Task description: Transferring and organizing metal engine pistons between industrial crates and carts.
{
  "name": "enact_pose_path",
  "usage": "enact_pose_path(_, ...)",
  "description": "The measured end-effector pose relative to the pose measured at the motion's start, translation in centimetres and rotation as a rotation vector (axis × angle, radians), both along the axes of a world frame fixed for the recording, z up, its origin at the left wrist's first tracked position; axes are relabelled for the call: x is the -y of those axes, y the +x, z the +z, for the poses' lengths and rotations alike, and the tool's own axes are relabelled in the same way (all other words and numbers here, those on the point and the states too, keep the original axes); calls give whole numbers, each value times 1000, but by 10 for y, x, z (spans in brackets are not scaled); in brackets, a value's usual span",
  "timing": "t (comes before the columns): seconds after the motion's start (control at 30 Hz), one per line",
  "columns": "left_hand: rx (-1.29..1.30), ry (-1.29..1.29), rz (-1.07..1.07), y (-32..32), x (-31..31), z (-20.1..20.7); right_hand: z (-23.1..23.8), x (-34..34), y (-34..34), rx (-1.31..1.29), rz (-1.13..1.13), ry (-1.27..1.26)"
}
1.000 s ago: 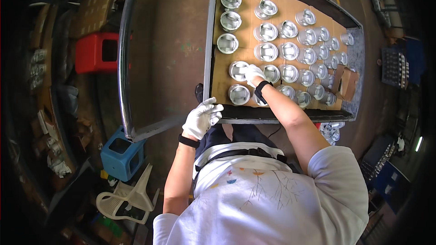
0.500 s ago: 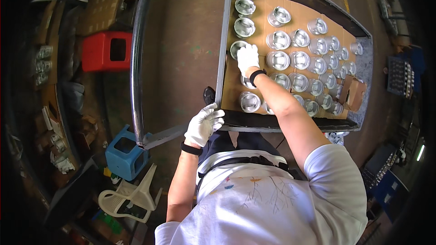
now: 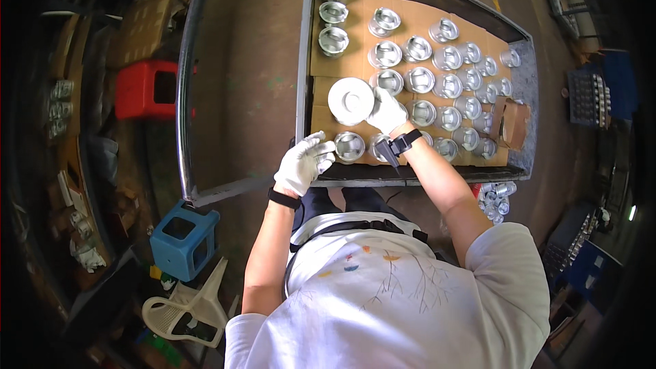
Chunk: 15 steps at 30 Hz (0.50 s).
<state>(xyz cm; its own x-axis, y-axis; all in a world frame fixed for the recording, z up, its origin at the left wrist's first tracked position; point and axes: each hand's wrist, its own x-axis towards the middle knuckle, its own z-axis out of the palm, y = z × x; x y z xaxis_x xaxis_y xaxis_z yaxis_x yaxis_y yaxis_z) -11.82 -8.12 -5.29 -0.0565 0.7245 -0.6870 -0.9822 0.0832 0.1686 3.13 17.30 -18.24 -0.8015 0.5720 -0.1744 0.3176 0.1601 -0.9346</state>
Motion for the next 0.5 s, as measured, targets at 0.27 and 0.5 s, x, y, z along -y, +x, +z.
enact_pose_path(0.27,-33,73,-79,36,-25,2,98,41,11,77,140,295)
enact_pose_path(0.5,75,326,-100,54,-60,38,88,65,40,-311,106,-406)
